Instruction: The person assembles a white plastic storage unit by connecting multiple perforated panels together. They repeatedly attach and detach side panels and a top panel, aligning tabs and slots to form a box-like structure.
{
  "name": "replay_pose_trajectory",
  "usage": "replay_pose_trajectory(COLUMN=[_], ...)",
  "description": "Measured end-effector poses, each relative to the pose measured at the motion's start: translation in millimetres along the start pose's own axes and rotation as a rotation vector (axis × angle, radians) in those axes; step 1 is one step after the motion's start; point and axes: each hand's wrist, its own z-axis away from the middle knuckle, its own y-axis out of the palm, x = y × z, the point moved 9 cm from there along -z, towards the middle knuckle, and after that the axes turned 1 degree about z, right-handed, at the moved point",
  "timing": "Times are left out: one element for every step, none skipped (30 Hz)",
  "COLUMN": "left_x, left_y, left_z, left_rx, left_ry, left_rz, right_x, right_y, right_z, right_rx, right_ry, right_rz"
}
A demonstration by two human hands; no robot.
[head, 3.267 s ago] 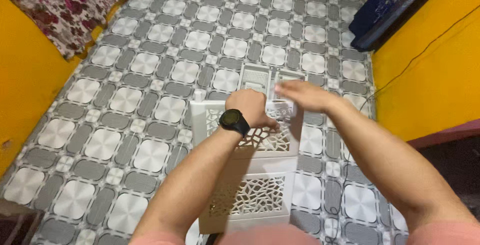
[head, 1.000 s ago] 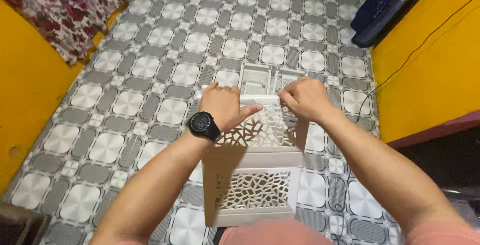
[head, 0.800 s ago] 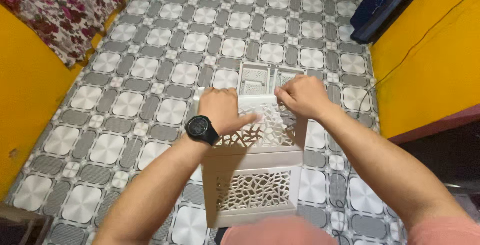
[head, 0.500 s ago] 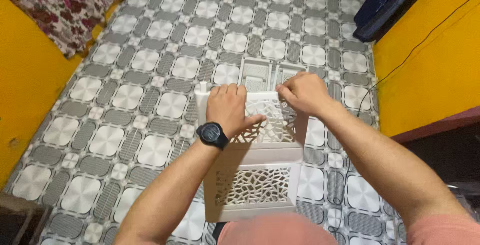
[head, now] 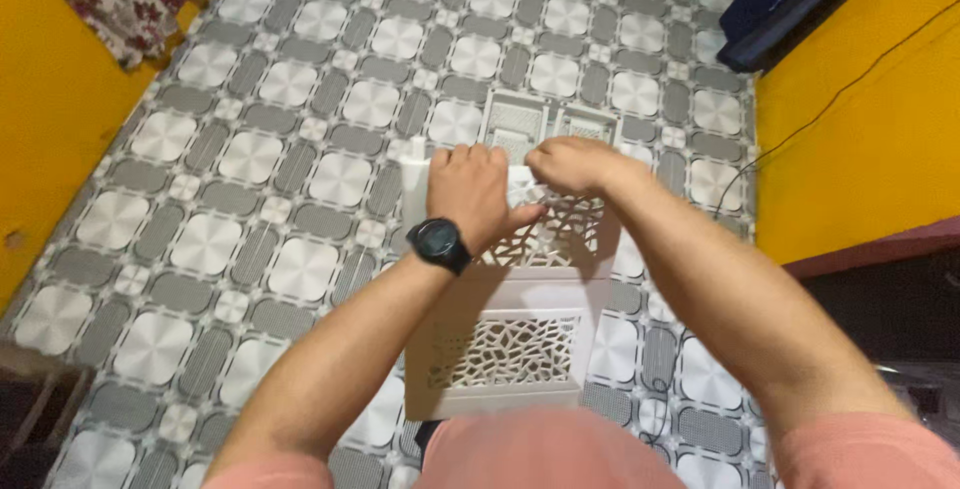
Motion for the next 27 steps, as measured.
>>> replay_pose_trajectory(left_x=[0, -2, -4, -6, -11, -18, -24, -25, -28, -29, -30, -33, -35, -37, -39, -40, -40, -42, -43, -44, -46, -50, -55, -55, -54, -57, -60], left_y=[3, 5, 8, 10, 9, 6, 3, 3, 3, 4, 4, 6, 8, 7, 6, 4, 2, 2, 1, -2, -4, -3, 1, 0, -2, -3, -2], left_z=[0, -5, -10, -12, -13, -16, -18, -20, -19, -19, -20, -14, -9, -9, -10, -10, -9, -8, -7, -7, -6, -5, -3, -5, -8, -7, -5], left_rx=[0.038, 0.063, 0.089, 0.111, 0.094, 0.079, 0.064, 0.071, 0.077, 0.090, 0.096, 0.107, 0.118, 0.109, 0.100, 0.087, 0.073, 0.063, 0.052, 0.040, 0.029, 0.012, 0.028, 0.042, 0.056, 0.049, 0.042], left_ry=[-0.012, -0.017, -0.022, -0.024, 0.013, 0.053, 0.094, 0.086, 0.078, 0.069, 0.072, 0.070, 0.068, 0.080, 0.092, 0.103, 0.101, 0.100, 0.100, 0.108, 0.115, 0.125, 0.128, 0.129, 0.129, 0.128, 0.126], left_rz=[-0.014, -0.026, -0.037, -0.053, -0.033, -0.010, 0.013, 0.015, 0.017, 0.023, 0.023, 0.026, 0.028, 0.026, 0.023, 0.018, 0.014, 0.013, 0.012, 0.009, 0.005, 0.002, 0.009, 0.007, 0.006, 0.019, 0.032], right_x=[-3, -9, -14, -17, -20, -22, -25, -28, -27, -26, -24, -24, -24, -22, -22, -17, -24, -34, -40, -31, -21, -16, -15, -10, -5, -9, -14], right_y=[3, -1, -4, -3, -2, 3, 7, 9, 10, 7, 2, -1, -8, -19, -48, -70, -84, -94, -94, -84, -68, -50, -46, -49, -57, -59, -62], right_z=[-1, -5, -8, -8, -9, -9, -9, -9, -8, -8, -8, -3, 0, 0, 4, 10, 12, 17, 24, 24, 26, 27, 31, 30, 28, 28, 28], right_rx=[-0.002, -0.012, -0.038, -0.072, -0.106, -0.096, -0.087, -0.086, -0.095, -0.098, -0.101, -0.087, -0.072, -0.056, -0.168, -0.285, -0.360, -0.431, -0.500, -0.427, -0.353, -0.282, -0.311, -0.343, -0.375, -0.383, -0.391], right_ry=[0.013, 0.030, 0.029, 0.026, 0.023, 0.019, 0.015, 0.012, -0.037, -0.085, -0.132, -0.156, -0.179, -0.202, -0.253, -0.305, -0.194, -0.077, 0.041, 0.022, 0.003, -0.014, -0.058, -0.108, -0.159, -0.158, -0.157], right_rz=[-0.012, -0.017, -0.028, -0.040, -0.052, -0.041, -0.031, -0.021, -0.056, -0.095, -0.132, -0.132, -0.131, -0.128, -0.124, -0.117, -0.160, -0.203, -0.246, -0.195, -0.144, -0.090, -0.047, -0.005, 0.038, 0.101, 0.165])
